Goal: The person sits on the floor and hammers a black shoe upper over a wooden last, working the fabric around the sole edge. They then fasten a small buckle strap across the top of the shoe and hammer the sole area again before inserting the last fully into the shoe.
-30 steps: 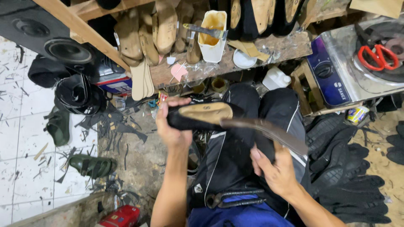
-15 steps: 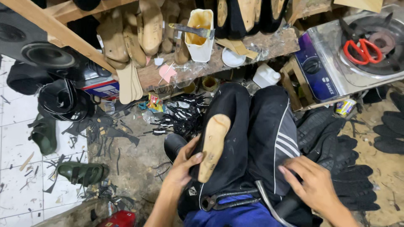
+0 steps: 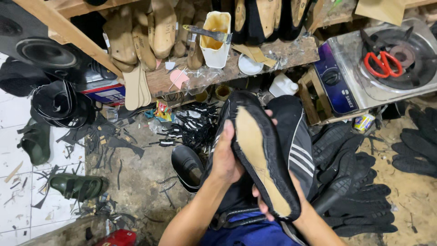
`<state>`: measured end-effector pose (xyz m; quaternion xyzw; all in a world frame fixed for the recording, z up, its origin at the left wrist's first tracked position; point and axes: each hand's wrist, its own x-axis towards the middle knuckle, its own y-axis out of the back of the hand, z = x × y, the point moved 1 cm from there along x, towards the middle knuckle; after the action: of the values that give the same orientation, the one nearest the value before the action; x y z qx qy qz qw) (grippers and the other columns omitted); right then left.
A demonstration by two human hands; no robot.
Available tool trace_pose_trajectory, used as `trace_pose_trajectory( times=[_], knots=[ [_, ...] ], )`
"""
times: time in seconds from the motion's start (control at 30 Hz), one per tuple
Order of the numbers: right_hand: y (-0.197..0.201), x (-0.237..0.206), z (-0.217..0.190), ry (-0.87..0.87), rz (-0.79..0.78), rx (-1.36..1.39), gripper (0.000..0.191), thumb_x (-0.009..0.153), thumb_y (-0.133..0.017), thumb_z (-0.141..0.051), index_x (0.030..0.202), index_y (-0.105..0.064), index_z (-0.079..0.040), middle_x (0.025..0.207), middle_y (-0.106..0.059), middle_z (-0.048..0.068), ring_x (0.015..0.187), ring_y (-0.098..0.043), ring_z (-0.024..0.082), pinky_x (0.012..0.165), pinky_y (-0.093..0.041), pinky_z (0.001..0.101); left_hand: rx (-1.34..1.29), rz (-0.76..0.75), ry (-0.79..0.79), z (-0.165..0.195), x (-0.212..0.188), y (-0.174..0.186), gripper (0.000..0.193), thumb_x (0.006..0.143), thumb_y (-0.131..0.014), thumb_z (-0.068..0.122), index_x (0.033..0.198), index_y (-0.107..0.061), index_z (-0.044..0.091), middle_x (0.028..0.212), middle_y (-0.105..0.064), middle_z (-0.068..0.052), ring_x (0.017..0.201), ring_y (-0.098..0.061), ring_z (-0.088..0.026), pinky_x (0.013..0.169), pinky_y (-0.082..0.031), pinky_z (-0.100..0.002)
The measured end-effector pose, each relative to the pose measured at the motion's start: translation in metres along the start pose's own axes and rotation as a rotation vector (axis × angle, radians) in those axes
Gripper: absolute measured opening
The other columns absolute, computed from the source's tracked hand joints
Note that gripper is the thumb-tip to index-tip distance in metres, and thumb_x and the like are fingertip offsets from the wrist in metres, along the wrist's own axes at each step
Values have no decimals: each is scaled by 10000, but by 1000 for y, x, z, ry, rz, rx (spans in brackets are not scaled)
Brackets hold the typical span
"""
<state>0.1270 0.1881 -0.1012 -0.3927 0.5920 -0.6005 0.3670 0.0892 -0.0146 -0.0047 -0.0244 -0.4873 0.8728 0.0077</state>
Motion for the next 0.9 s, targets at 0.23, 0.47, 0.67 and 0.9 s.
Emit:
trace_pose_trajectory(
  times=[0.23, 0.47, 0.67, 0.9],
  knots=[
    [71, 9, -5, -298, -319, -9, 603, 1054, -501, -423, 1269, -531, 140, 1031, -664, 340, 895, -700, 515, 697, -597, 528, 6, 129, -34, -16, -5, -10, 561, 1119, -409, 432, 1481, -494, 13, 1412, -596, -112, 1277, -573, -224, 1142, -434, -389],
    [-8, -5, 4, 114, -1, -34, 631, 1028, -540, -306, 1455, -350, 118, 1392, -488, 333, 1147, -608, 477, 953, -501, 564, 49, 168, -14, -21, 4, -11, 484, 1130, -413, 339, 1468, -487, 0, 1431, -575, -114, 1314, -544, -213, 1170, -389, -375],
    [-65, -9, 25, 350, 603, -761, 883, 866, -649, -90, 1628, -226, 49, 1508, -440, 401, 1351, -546, 431, 1141, -399, 522, 509, 95, -152, 3, 17, 14, 503, 1078, -535, 252, 1536, -475, 53, 1492, -551, -112, 1349, -514, -183, 1190, -357, -339],
    [-56, 5, 53, 53, 674, -1466, 1081, 797, -764, -103, 1630, -76, -75, 1540, -351, 202, 1365, -487, 285, 1094, -388, 392, 1319, 466, -233, -24, 6, 53, 354, 924, -690, 209, 1265, -688, 112, 1309, -628, -138, 1239, -528, -300, 1109, -389, -387]
  ],
)
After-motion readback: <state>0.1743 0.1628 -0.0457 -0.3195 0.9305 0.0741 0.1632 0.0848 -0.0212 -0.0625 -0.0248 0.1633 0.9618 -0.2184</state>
